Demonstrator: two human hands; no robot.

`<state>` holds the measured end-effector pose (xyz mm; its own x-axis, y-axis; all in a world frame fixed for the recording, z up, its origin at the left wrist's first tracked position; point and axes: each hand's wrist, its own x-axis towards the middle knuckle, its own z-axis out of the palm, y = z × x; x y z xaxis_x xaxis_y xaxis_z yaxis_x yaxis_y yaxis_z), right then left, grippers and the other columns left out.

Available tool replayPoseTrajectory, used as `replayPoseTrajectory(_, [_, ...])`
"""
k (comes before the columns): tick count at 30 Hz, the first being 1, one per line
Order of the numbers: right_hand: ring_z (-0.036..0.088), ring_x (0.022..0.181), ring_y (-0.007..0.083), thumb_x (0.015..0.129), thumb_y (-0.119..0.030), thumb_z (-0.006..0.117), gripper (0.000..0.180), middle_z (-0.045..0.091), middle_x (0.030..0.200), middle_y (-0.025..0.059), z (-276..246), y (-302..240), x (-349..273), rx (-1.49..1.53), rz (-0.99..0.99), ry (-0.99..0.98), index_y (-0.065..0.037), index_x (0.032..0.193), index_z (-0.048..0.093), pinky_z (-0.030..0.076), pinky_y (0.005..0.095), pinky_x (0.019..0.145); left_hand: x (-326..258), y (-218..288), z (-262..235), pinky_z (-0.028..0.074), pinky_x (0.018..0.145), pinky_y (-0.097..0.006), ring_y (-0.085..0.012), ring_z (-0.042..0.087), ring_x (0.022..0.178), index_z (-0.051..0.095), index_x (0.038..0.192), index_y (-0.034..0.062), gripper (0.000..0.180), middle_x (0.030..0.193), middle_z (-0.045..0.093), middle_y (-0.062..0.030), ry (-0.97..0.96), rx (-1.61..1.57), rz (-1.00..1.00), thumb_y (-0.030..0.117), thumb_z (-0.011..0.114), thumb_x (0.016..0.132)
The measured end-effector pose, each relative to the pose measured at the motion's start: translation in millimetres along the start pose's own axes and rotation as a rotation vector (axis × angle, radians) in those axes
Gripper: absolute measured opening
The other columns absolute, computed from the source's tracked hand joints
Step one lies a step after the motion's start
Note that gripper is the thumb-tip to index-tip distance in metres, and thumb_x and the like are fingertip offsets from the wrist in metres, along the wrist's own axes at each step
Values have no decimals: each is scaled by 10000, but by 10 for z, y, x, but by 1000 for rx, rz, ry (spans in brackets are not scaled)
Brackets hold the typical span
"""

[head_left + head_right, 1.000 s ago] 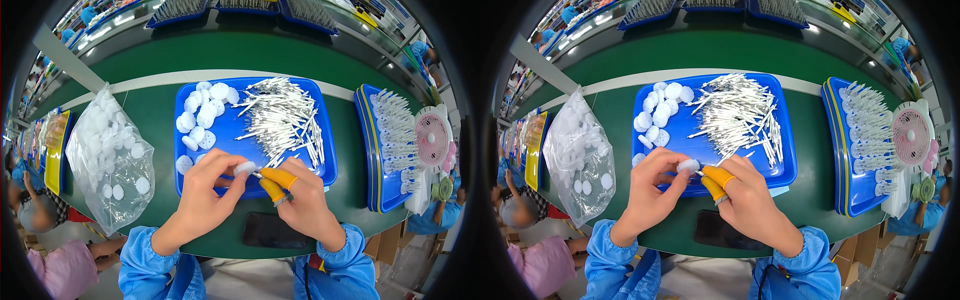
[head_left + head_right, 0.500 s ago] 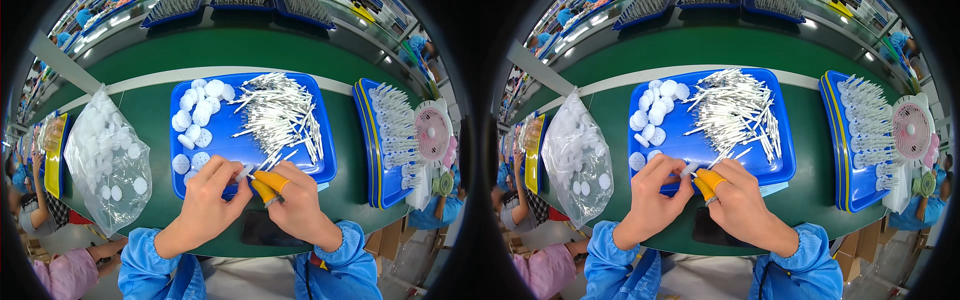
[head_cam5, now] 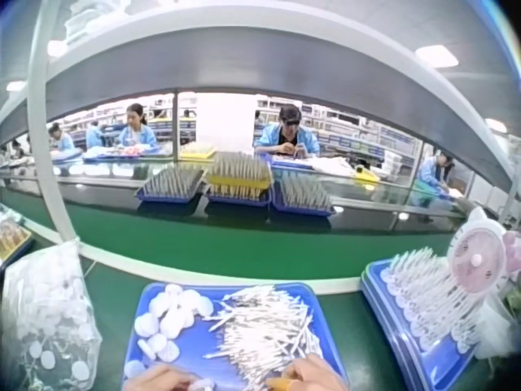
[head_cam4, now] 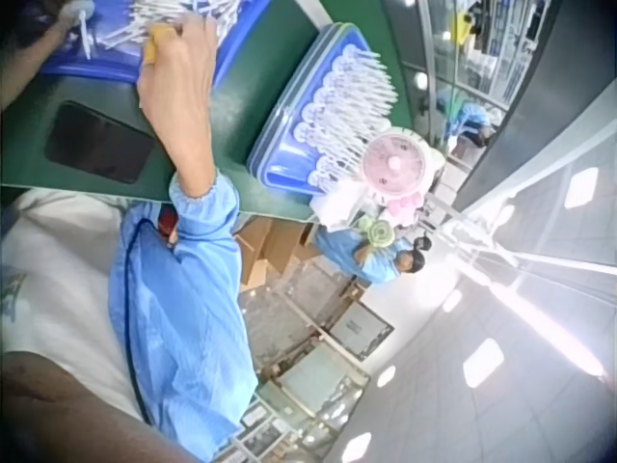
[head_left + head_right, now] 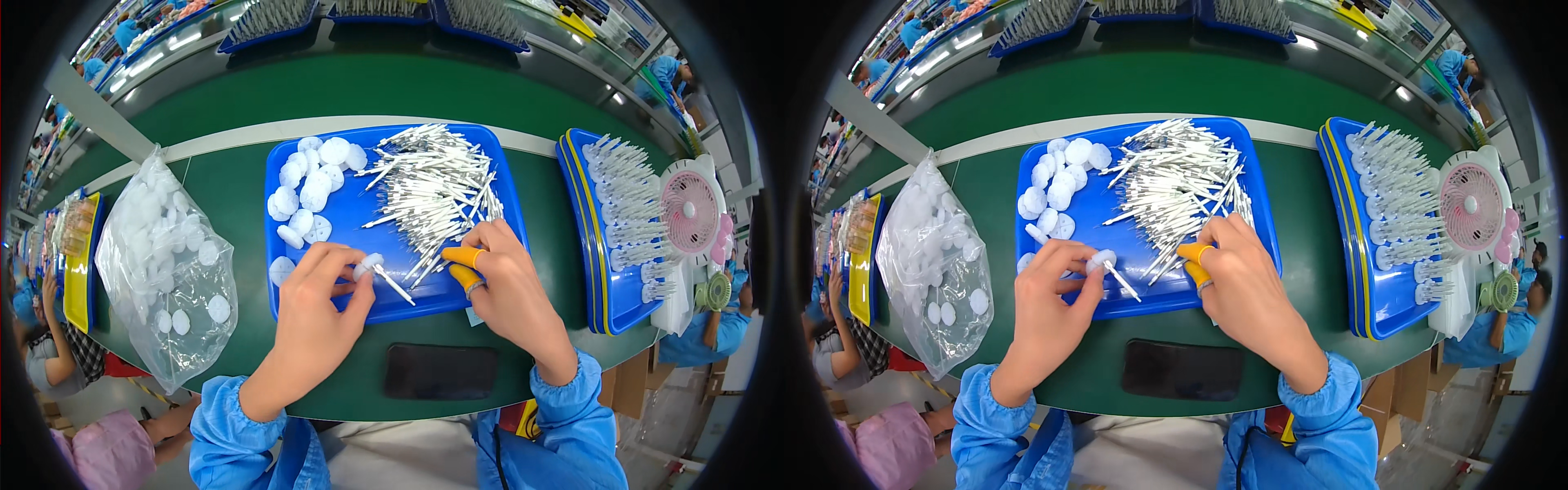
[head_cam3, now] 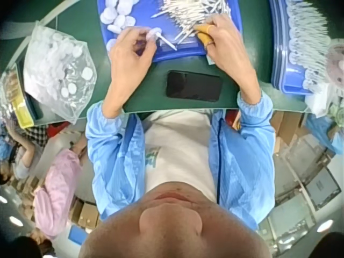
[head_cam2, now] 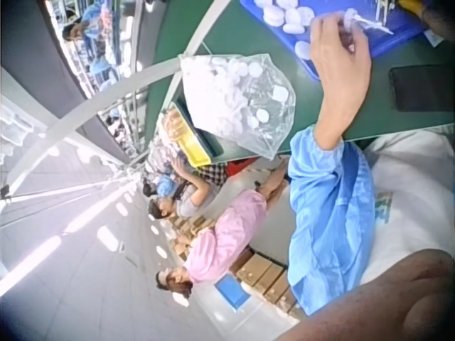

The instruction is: The person inserts thin white sticks into small white circular discs at a factory workstation. They pick up a disc and a stick, insert the stick into the center of the disc, and place the finished item into a blue tray. The person repeats this process continuously, occasionally refilling their supply of sticks from a plastic container.

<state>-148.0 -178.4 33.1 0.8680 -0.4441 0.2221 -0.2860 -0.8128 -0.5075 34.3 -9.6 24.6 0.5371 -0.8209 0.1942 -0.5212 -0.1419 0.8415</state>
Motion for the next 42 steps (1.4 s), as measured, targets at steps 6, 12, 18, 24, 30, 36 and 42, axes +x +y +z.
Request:
replayPoseTrajectory(6, [595, 981, 345, 705, 105, 720, 287, 646, 1012, 159, -25, 88, 11, -75, -91, -82, 50, 982, 769, 487, 427, 903, 19, -10, -17, 653, 749, -320, -224, 749, 898, 717, 1094, -38, 143, 1014, 698, -125, -53, -106, -71, -27, 730, 952])
replayPoseTrajectory(12, [629, 982, 345, 712, 86, 730, 449, 711, 984, 161, -158, -305, -74, 372, 181, -117, 30, 1158, 734, 504, 444, 872, -8, -2, 8, 658, 742, -322, -211, 743, 894, 719, 1098, -27, 163, 1005, 700, -118, -109, -221, -118, -18, 750, 938])
replayPoseTrajectory(18, [604, 970, 375, 710, 98, 675, 498, 622, 1038, 167, 61, -293, -96, 403, -67, -96, 49, 1202, 730, 504, 455, 845, -15, 30, 44, 662, 733, -322, -208, 740, 880, 713, 1103, -20, 209, 992, 687, -116, -132, -141, 15, -47, 759, 901])
replayPoseTrajectory(24, [599, 955, 362, 693, 95, 687, 463, 624, 985, 153, 84, -237, -71, 303, -27, -94, 64, 1152, 731, 488, 449, 835, -35, 24, 66, 668, 734, -327, -208, 740, 845, 697, 1066, -25, 188, 967, 686, -120, -118, -92, -13, -44, 772, 894])
replayPoseTrajectory(30, [596, 942, 353, 671, 84, 698, 423, 625, 963, 152, 128, -300, -62, 265, -57, -59, 74, 1092, 732, 478, 448, 833, -60, 48, 87, 675, 733, -340, -213, 746, 823, 683, 1016, -29, 166, 939, 687, -122, -112, -76, -15, -28, 791, 888])
replayPoseTrajectory(36, [609, 856, 349, 653, 107, 688, 389, 643, 912, 148, 287, -383, -116, 343, -46, 68, 71, 1038, 737, 479, 441, 749, -66, 48, 102, 664, 733, -345, -249, 746, 808, 688, 1023, -31, 174, 931, 676, -132, -80, -39, 65, -26, 774, 871])
replayPoseTrajectory(42, [616, 746, 325, 650, 138, 686, 389, 674, 857, 140, 340, -447, -146, 341, -34, 198, 44, 1020, 760, 475, 393, 625, -129, 59, 117, 586, 630, -374, -290, 721, 747, 689, 1049, -24, 202, 905, 649, -149, -51, 13, 136, -31, 757, 859])
